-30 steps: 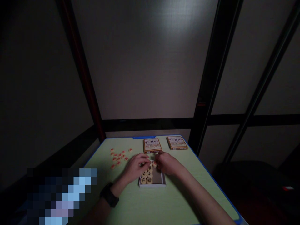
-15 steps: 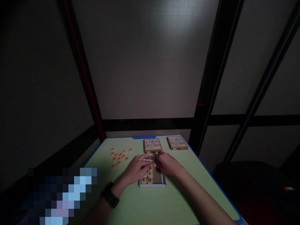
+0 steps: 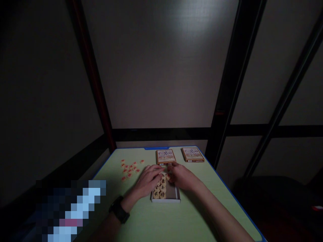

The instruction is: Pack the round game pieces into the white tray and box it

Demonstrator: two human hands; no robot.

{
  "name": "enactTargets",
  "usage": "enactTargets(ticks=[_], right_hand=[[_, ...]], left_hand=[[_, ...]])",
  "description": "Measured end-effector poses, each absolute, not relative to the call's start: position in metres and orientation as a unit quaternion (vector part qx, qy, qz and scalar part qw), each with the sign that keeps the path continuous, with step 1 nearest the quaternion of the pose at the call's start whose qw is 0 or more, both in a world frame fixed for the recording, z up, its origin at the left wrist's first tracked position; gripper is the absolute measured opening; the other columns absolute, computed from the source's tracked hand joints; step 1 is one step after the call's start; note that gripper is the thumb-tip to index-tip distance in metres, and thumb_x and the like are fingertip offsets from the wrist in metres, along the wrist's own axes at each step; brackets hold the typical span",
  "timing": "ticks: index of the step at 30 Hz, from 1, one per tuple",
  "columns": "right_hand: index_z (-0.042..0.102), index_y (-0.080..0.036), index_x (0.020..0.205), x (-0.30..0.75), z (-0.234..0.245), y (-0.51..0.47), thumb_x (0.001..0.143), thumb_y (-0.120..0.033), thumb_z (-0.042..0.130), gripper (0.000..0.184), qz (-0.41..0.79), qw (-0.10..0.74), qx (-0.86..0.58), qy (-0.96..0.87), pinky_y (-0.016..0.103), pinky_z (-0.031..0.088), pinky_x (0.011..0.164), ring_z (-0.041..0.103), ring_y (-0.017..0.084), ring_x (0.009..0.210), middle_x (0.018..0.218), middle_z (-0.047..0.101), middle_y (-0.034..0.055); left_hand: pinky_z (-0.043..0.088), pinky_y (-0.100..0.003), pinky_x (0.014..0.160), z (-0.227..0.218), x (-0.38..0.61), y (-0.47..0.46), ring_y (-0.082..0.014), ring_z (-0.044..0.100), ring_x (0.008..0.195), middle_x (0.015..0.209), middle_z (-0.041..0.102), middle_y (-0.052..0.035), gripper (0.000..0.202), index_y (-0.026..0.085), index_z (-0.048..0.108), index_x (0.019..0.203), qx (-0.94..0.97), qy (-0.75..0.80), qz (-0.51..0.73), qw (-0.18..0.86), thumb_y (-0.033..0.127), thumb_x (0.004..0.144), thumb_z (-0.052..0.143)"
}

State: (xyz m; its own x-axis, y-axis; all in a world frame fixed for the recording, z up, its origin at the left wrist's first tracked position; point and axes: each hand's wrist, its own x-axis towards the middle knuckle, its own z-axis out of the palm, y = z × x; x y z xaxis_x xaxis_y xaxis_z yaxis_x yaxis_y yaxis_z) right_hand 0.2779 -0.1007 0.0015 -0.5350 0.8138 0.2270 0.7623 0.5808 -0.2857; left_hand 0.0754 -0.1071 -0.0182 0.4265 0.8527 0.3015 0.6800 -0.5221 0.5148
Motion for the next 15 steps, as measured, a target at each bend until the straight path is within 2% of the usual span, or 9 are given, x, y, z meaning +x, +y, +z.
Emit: enactTargets(ticks=[4,7,10,12,15], right_hand=[[0.065,-0.015,0.097,0.279,0.014,-0.107,0.083,-0.02,0.062,0.016,0.093,0.187,-0.441,-0.873,0.029,0.047,0.079,0.063,0.021,0.09,0.107,0.065,0.0121],[0.067,-0.017,0.099,0.279,0.021,-0.11,0.085,-0.028,0.064,0.018,0.092,0.203,-0.453,-0.863,0.03,0.047,0.077,0.063,0.022,0.089,0.104,0.067,0.0099],[0.069,-0.017,0.098,0.277,0.022,-0.11,0.088,-0.028,0.059,0.017,0.079,0.225,-0.455,-0.858,0.03,0.045,0.077,0.064,0.022,0.089,0.1,0.069,0.0093],[0.07,-0.017,0.097,0.277,0.021,-0.109,0.09,-0.027,0.057,0.018,0.067,0.22,-0.461,-0.857,0.03,0.044,0.076,0.064,0.022,0.088,0.099,0.07,0.0097],[0.07,-0.017,0.093,0.276,0.02,-0.107,0.09,-0.026,0.056,0.017,0.057,0.201,-0.469,-0.858,0.029,0.043,0.072,0.064,0.021,0.084,0.097,0.07,0.0094]], left_hand=[[0.039,-0.038,0.108,-0.01,0.056,-0.091,-0.0219,0.054,0.119,0.129,0.066,-0.0047,0.039,0.025,0.065,0.129,0.757,0.591,0.275,0.049,0.027,0.098,0.04],[0.033,-0.042,0.114,-0.002,0.026,-0.073,-0.027,0.045,0.133,0.141,0.057,-0.0097,0.043,0.022,0.06,0.135,0.694,0.68,0.235,-0.024,0.034,0.096,0.045],[0.02,-0.053,0.119,-0.001,-0.002,-0.053,-0.036,0.03,0.145,0.152,0.046,-0.0137,0.051,0.021,0.055,0.14,0.649,0.745,0.153,-0.026,0.043,0.096,0.043],[0.021,-0.054,0.118,-0.007,-0.015,-0.041,-0.0377,0.026,0.147,0.155,0.04,-0.0157,0.055,0.02,0.05,0.144,0.646,0.756,0.108,-0.005,0.047,0.097,0.038],[0.028,-0.053,0.114,-0.028,-0.026,-0.029,-0.0371,0.035,0.143,0.151,0.045,-0.0203,0.056,0.017,0.049,0.144,0.672,0.737,0.067,0.018,0.047,0.099,0.034]])
